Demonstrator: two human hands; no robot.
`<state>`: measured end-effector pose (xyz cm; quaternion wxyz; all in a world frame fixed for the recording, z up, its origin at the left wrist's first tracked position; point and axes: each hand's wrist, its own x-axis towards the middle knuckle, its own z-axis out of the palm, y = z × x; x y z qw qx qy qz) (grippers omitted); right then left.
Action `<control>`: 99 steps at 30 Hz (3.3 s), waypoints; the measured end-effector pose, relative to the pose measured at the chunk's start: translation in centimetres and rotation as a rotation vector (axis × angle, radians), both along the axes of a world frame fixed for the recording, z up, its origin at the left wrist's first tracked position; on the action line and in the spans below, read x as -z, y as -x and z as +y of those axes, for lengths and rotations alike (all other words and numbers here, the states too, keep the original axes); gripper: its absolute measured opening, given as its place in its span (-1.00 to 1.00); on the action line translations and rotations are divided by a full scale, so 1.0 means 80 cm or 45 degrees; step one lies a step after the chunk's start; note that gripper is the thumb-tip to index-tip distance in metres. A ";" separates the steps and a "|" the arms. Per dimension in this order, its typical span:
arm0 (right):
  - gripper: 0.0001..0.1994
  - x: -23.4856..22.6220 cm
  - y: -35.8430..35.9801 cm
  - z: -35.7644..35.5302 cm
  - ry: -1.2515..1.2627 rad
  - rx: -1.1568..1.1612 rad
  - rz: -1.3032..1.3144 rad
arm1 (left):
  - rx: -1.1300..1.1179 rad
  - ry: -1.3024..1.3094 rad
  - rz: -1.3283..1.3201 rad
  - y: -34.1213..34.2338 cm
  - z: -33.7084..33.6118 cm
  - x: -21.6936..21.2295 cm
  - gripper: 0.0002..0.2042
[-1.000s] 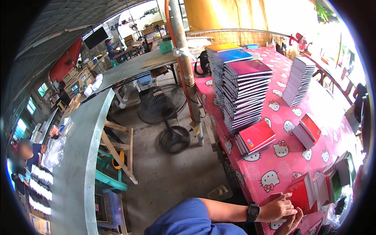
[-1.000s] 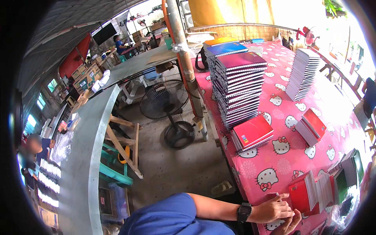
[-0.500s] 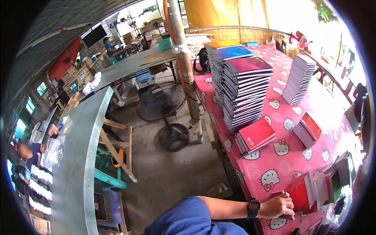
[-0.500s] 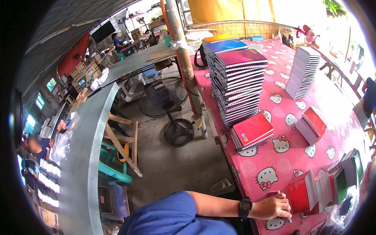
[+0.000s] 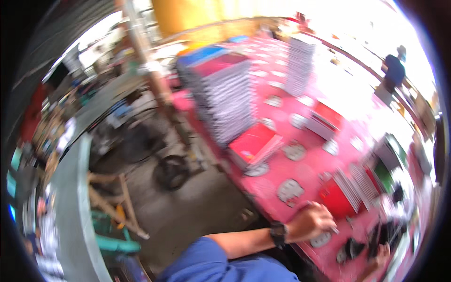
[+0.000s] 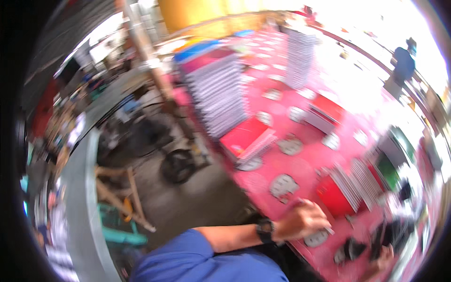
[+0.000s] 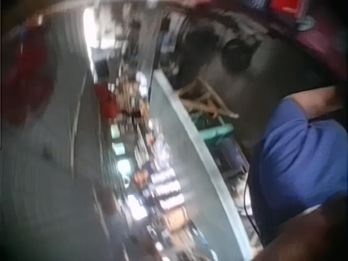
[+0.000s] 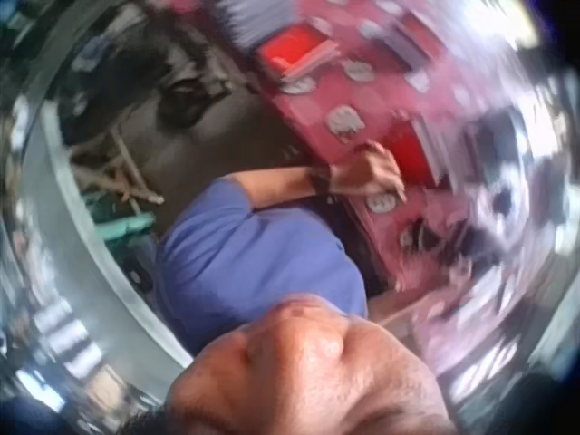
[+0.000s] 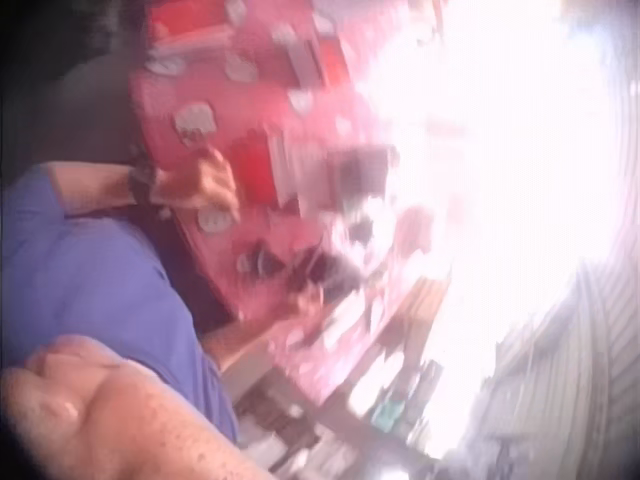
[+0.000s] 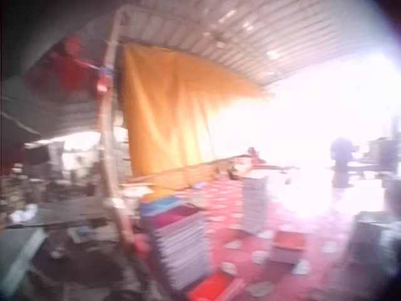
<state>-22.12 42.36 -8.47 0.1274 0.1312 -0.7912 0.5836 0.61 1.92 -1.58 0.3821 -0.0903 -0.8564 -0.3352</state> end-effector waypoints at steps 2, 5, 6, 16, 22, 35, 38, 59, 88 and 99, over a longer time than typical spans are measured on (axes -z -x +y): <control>-0.61 0.001 -0.010 -0.009 0.223 -0.157 -0.065 | -0.074 0.012 -0.061 0.002 -0.002 0.008 -0.81; -0.45 -0.078 -0.111 -0.117 0.291 -0.069 -0.141 | -0.118 0.168 -0.172 0.007 -0.003 -0.001 -0.78; -0.44 -0.099 -0.131 -0.137 0.219 -0.150 -0.098 | -0.091 0.165 -0.194 0.010 -0.001 -0.004 -0.78; -0.67 -0.135 -0.214 -0.227 -0.164 -0.871 -0.662 | 0.090 0.162 -0.294 0.010 0.007 -0.018 -0.81; -0.82 -0.121 -0.202 -0.230 -0.090 -0.723 -0.336 | 0.085 0.162 -0.311 0.010 0.005 -0.019 -0.81; -0.80 -0.130 -0.182 -0.234 -0.302 -0.910 -0.099 | 0.093 0.127 -0.310 0.008 0.001 -0.019 -0.82; -0.81 -0.128 -0.182 -0.232 -0.297 -0.913 -0.173 | 0.097 0.128 -0.314 0.008 0.002 -0.019 -0.84; -0.30 -0.096 -0.149 -0.171 -0.938 0.146 0.156 | 0.311 0.083 -0.251 0.003 0.026 -0.040 -0.87; -0.61 -0.132 -0.164 -0.243 -0.004 -1.314 -0.427 | 0.351 0.037 -0.237 -0.001 -0.019 0.001 -0.32; -0.50 -0.116 -0.169 -0.255 -0.025 -1.126 -0.485 | 0.021 0.082 -0.127 0.001 -0.032 -0.002 -0.11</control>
